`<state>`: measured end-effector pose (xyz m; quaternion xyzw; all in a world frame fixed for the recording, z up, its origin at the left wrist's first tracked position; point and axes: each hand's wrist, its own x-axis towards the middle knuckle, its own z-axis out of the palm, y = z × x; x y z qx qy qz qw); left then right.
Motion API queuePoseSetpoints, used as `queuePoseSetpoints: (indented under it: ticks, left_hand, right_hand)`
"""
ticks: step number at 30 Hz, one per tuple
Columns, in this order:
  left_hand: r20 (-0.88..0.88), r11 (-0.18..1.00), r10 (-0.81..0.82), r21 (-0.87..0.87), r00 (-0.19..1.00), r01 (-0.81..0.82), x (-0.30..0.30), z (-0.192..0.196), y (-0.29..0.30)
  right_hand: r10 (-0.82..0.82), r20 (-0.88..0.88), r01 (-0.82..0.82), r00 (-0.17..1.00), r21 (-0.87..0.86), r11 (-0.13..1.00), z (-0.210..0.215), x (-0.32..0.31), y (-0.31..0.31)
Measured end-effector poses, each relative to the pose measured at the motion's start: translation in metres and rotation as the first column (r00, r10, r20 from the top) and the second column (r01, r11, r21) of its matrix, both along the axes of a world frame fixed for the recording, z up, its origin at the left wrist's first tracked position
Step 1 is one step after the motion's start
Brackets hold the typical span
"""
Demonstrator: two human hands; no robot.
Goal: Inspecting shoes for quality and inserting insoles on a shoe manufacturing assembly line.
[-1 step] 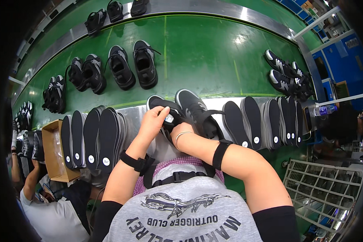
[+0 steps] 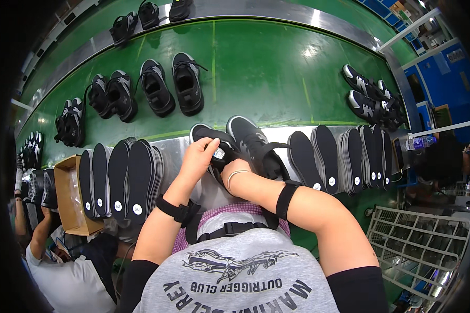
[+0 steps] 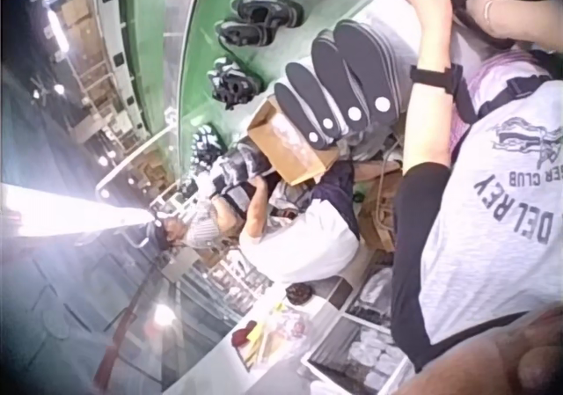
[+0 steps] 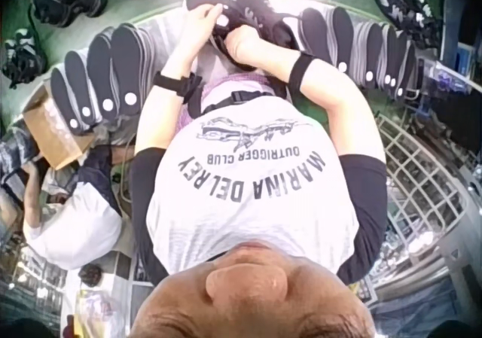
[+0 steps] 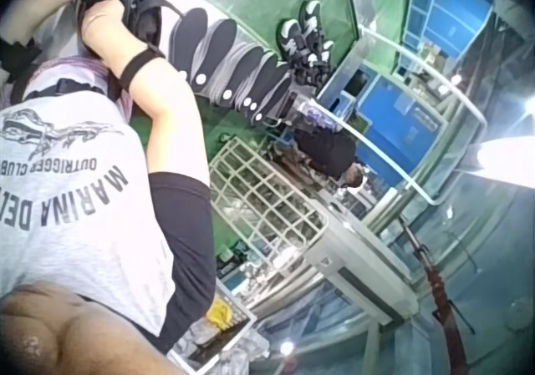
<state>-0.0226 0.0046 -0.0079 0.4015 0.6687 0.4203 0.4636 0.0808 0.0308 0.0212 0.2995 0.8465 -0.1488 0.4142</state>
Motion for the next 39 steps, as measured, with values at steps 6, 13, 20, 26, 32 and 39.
queuePoseSetpoints:
  ticks: [6,13,20,26,32,39]
  left_hand:
    - [-0.113,0.998,0.043,0.043,0.993,-0.038,0.003,0.001,-0.002]
    - [-0.116,0.993,0.019,0.12,0.993,-0.005,0.006,-0.002,0.002]
    - [0.013,1.0,0.024,0.018,1.0,-0.024,0.0,-0.005,-0.003]
    - [0.042,0.999,0.003,0.035,0.999,-0.005,-0.003,0.0,-0.005]
    - [-0.07,0.963,0.048,0.267,0.996,-0.028,0.005,0.018,-0.025]
    - [-0.174,0.972,0.01,0.234,0.985,0.032,0.005,0.027,-0.039]
  right_hand:
    - [0.144,0.005,-0.141,0.99,-0.165,0.976,0.033,0.022,-0.001]
    - [0.114,0.022,-0.102,0.993,-0.309,0.946,0.029,0.038,-0.002]
    - [0.14,0.037,-0.124,0.989,-0.287,0.95,0.03,0.033,-0.002]
    - [0.178,0.116,-0.131,0.977,-0.334,0.933,0.022,0.023,0.002]
    - [-0.187,-0.532,0.043,0.826,-0.272,0.961,0.048,0.057,0.006]
    - [-0.67,-0.742,0.434,-0.006,-0.606,0.667,0.105,0.099,0.023]
